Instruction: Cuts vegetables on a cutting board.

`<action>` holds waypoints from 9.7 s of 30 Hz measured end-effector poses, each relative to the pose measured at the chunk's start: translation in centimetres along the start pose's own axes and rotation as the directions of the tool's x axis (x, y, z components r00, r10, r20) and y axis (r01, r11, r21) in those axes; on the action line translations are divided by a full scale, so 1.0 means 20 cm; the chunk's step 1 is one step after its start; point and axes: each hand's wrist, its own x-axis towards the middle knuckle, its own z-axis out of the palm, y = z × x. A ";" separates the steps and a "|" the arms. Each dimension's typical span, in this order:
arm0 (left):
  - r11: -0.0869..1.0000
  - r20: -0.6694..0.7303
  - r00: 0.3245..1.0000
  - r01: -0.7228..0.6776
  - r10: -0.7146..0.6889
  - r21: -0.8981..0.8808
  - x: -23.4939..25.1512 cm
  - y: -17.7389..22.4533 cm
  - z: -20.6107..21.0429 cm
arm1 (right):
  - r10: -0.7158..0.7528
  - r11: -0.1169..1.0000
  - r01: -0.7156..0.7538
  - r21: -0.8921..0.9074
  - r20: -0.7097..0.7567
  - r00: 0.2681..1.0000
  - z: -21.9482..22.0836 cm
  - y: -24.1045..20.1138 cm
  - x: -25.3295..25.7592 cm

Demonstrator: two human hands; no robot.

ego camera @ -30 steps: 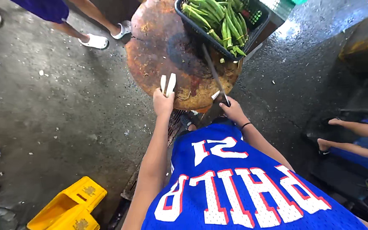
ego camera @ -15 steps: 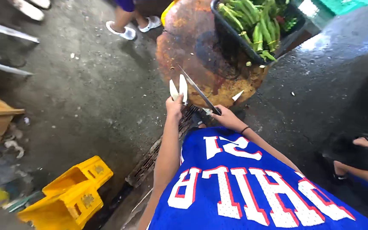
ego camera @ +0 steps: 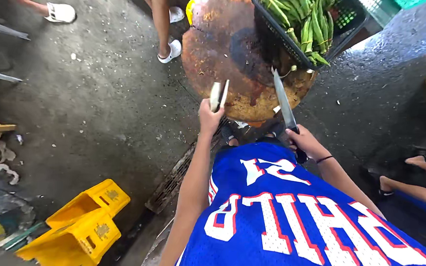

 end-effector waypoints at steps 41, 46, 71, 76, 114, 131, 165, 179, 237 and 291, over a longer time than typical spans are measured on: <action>0.964 0.084 0.988 -0.142 0.126 0.223 -0.09 0.19 0.48 | -0.249 0.917 0.221 -0.331 -0.042 0.968 0.26 -0.11 0.05; 0.918 0.087 0.957 -0.291 0.278 0.267 -0.10 0.10 0.55 | -0.250 0.886 0.201 -0.417 -0.065 0.966 0.25 -0.17 -0.05; 0.868 0.036 0.919 -0.383 0.393 0.317 -0.11 0.06 0.52 | -0.293 0.741 0.238 -0.628 0.016 0.956 0.27 -0.31 -0.03; 0.903 0.037 0.941 -0.333 0.336 0.273 -0.14 0.07 0.49 | -0.336 0.697 0.318 -0.643 0.100 0.937 0.37 -0.49 0.23; 0.992 -0.076 0.989 0.121 -0.123 -0.032 -0.20 0.07 0.52 | -0.243 0.753 0.259 -0.605 0.111 0.964 0.15 0.05 -0.33; 0.987 -0.145 0.976 0.161 -0.159 -0.004 -0.21 0.10 0.56 | -0.307 0.704 0.328 -0.630 0.146 0.941 0.39 -0.14 -0.02; 0.962 -0.077 0.996 -0.016 0.039 0.271 -0.06 -0.05 0.25 | -0.370 0.651 0.389 -0.651 0.175 0.912 0.63 -0.64 0.18; 0.979 -0.138 0.982 0.145 -0.126 0.142 -0.06 0.01 0.24 | -0.365 0.567 0.418 -0.709 0.239 0.900 0.51 -0.24 0.07; 0.734 -0.124 0.896 0.262 -0.427 -0.626 -0.18 -0.12 0.35 | -0.430 0.454 0.532 -0.715 0.347 0.833 0.61 -0.32 0.21; 0.389 0.625 0.549 -0.835 0.554 0.389 0.35 0.15 0.54 | -0.226 0.971 0.210 -0.114 -0.158 0.961 0.01 0.15 -0.09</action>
